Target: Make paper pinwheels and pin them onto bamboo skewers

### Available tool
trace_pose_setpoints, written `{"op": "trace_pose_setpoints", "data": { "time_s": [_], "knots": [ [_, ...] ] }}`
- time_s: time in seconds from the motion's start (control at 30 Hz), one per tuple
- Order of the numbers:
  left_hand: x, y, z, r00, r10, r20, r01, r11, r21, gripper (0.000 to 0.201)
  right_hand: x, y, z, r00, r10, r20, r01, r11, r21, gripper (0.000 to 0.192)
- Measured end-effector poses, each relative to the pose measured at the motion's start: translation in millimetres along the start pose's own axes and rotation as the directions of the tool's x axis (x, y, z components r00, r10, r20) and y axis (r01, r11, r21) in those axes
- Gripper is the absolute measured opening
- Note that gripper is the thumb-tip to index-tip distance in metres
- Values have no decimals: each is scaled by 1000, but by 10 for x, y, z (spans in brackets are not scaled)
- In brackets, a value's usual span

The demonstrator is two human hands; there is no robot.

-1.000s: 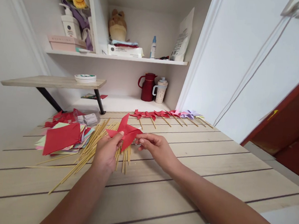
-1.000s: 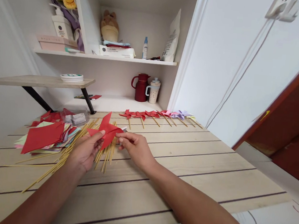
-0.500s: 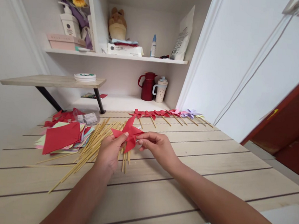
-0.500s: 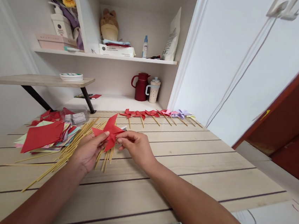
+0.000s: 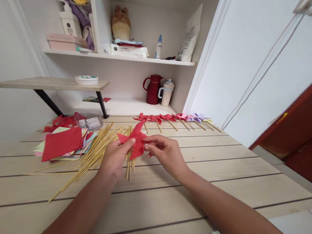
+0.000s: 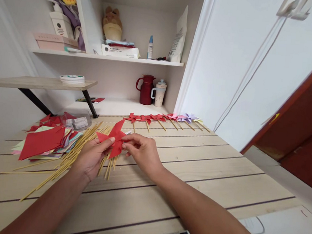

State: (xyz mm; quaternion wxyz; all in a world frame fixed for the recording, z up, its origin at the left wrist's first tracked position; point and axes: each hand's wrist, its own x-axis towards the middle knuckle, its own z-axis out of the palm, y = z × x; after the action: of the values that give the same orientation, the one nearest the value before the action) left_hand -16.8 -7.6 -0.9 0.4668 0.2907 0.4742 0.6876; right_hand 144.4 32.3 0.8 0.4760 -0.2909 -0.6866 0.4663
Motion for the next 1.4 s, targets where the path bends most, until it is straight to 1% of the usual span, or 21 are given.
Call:
{"op": "trace_pose_setpoints", "data": {
  "time_s": [0.07,0.13,0.2,0.27,0.37,0.47,0.57,0.63,0.73,0.83,0.97,1.07,1.23,1.3,1.4],
  "knots": [
    [-5,1,0,1000,1,7,-1,1000,-3,30,-9,2,-22,994,-111,-18,107,983,-150,12],
    [-6,-4,3,1000,5,16,-5,1000,-4,30,-17,-3,-52,967,-255,-32,231,917,-325,12],
    [-5,-10,8,1000,8,21,-8,1000,2,30,-16,-10,-84,935,-353,-33,302,843,-445,14],
    [-5,-11,14,999,8,33,-9,1000,6,29,-1,-14,-111,916,-400,-22,337,801,-495,17],
    [-6,-4,19,999,8,45,-8,1000,-2,28,36,-10,-134,899,-437,31,395,779,-487,19],
    [-10,2,18,999,15,40,-15,1000,13,24,62,-2,-135,909,-411,73,396,794,-462,15],
    [-19,4,19,999,19,45,-20,999,34,23,67,1,-127,936,-343,82,345,841,-416,10],
    [-30,9,26,998,10,58,-12,999,37,25,67,1,-123,950,-298,92,310,875,-371,10],
    [-46,29,39,998,-6,70,3,999,40,28,72,11,-122,960,-256,113,278,909,-309,11],
    [-45,48,37,999,-21,44,20,999,28,27,86,31,-135,964,-227,139,255,935,-247,15],
    [-12,51,-2,997,-39,63,36,998,45,27,114,25,-197,975,-185,125,208,955,-210,24],
    [5,59,-27,993,-92,67,86,992,88,23,136,-21,-275,974,-176,146,204,956,-212,25],
    [11,97,-36,962,-256,97,246,964,102,16,158,-76,-356,949,-99,301,148,978,-147,25],
    [25,105,-51,956,-278,99,267,958,106,15,157,-77,-356,944,-54,326,96,989,-113,23],
    [56,111,-88,958,-276,71,268,958,104,14,150,-74,-343,943,-9,333,31,998,-62,23]
  ]
}}
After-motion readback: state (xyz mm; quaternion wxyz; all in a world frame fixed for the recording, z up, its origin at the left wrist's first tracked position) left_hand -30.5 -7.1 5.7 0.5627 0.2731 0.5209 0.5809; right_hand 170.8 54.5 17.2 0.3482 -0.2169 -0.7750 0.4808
